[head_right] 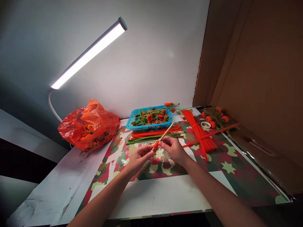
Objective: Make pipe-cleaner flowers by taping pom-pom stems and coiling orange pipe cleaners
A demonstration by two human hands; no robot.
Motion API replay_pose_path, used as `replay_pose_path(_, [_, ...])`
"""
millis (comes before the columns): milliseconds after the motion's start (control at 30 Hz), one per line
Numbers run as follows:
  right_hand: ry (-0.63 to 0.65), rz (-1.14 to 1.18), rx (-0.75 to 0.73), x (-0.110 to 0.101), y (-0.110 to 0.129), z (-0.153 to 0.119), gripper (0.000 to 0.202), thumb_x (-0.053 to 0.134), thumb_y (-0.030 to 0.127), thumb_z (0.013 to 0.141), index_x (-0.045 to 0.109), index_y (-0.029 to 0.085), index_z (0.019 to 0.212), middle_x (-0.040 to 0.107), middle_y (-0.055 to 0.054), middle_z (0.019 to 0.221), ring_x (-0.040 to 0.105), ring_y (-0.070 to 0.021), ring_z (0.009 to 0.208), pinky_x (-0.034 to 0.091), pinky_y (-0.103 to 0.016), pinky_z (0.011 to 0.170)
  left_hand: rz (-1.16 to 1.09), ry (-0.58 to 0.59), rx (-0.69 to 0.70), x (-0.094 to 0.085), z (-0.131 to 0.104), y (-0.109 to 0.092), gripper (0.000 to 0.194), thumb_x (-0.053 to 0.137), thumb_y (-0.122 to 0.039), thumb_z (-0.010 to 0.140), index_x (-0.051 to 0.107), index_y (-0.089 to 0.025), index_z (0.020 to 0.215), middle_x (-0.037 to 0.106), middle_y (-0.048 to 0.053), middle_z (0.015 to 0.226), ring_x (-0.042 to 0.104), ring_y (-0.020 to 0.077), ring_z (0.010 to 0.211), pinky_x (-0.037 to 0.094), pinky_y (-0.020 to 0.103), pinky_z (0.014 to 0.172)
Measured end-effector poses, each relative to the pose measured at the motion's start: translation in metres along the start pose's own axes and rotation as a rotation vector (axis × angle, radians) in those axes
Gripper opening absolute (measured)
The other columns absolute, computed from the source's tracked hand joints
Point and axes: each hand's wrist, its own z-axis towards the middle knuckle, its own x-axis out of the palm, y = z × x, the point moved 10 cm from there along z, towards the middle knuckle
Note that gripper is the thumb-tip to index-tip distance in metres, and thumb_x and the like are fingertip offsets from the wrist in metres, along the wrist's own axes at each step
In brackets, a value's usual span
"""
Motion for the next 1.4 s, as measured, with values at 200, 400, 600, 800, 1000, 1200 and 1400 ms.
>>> replay_pose_path(200, [-0.079, 0.021, 0.062, -0.006, -0.008, 0.001, 0.042, 0.070, 0.057, 0.065, 0.069, 0.018, 0.079, 0.069, -0.004, 0.077, 0.061, -0.0195, 0.079, 0.047, -0.033, 0.077, 0.481, -0.276, 0.387, -0.014, -0.014, -0.038, 0.019, 0.062, -0.025, 0.079, 0.065, -0.018, 0.097, 0.067, 0.004, 0.085, 0.059, 0.0120, 0.065, 0.052, 0.026, 0.062])
replay_pose_path(400, [-0.083, 0.057, 0.105, -0.004, -0.012, -0.001, 0.045, 0.071, 0.059, 0.063, 0.070, 0.017, 0.079, 0.069, -0.005, 0.078, 0.061, -0.0198, 0.079, 0.047, -0.032, 0.075, 0.711, -0.368, 0.619, -0.010, -0.027, -0.057, 0.008, 0.060, -0.021, 0.081, 0.067, -0.020, 0.085, 0.068, 0.004, 0.076, 0.059, 0.0120, 0.059, 0.050, 0.025, 0.060])
replay_pose_path(600, [-0.070, 0.037, 0.086, -0.003, -0.011, -0.001, 0.044, 0.070, 0.060, 0.064, 0.070, 0.018, 0.079, 0.069, -0.005, 0.076, 0.062, -0.0203, 0.079, 0.048, -0.032, 0.075, 0.743, -0.347, 0.681, -0.005, -0.029, -0.060, 0.012, 0.059, -0.017, 0.082, 0.067, -0.019, 0.091, 0.070, 0.006, 0.083, 0.061, 0.0130, 0.064, 0.050, 0.025, 0.063])
replay_pose_path(800, [-0.091, 0.030, 0.088, -0.004, -0.013, -0.001, 0.043, 0.071, 0.057, 0.064, 0.070, 0.017, 0.078, 0.069, -0.005, 0.074, 0.061, -0.0193, 0.075, 0.047, -0.032, 0.073, 0.774, -0.353, 0.631, -0.003, -0.029, -0.056, 0.011, 0.055, -0.018, 0.085, 0.063, -0.018, 0.092, 0.069, 0.005, 0.082, 0.060, 0.0129, 0.065, 0.049, 0.024, 0.061])
replay_pose_path(1000, [-0.080, -0.072, 0.065, -0.003, -0.014, -0.001, 0.040, 0.068, 0.054, 0.068, 0.070, 0.016, 0.082, 0.065, -0.003, 0.067, 0.057, -0.0166, 0.066, 0.045, -0.029, 0.063, 0.650, -0.312, 0.394, -0.008, -0.016, -0.035, 0.015, 0.047, -0.025, 0.090, 0.060, -0.018, 0.089, 0.066, 0.005, 0.083, 0.059, 0.0132, 0.068, 0.047, 0.023, 0.061])
replay_pose_path(1200, [-0.071, -0.134, 0.057, -0.004, -0.017, -0.001, 0.036, 0.064, 0.049, 0.072, 0.069, 0.015, 0.082, 0.061, -0.001, 0.062, 0.056, -0.0166, 0.065, 0.043, -0.029, 0.061, 0.559, -0.180, 0.228, -0.007, -0.006, -0.021, 0.020, 0.046, -0.031, 0.090, 0.057, -0.017, 0.083, 0.059, 0.001, 0.069, 0.053, 0.0119, 0.060, 0.042, 0.023, 0.056])
replay_pose_path(1400, [-0.017, -0.149, 0.079, -0.002, -0.014, -0.002, 0.034, 0.065, 0.048, 0.071, 0.067, 0.015, 0.075, 0.064, -0.002, 0.067, 0.055, -0.0146, 0.063, 0.042, -0.027, 0.060, 0.468, -0.063, 0.124, -0.003, -0.006, -0.013, 0.029, 0.046, -0.039, 0.090, 0.054, -0.017, 0.073, 0.058, 0.001, 0.063, 0.052, 0.0117, 0.058, 0.038, 0.022, 0.053])
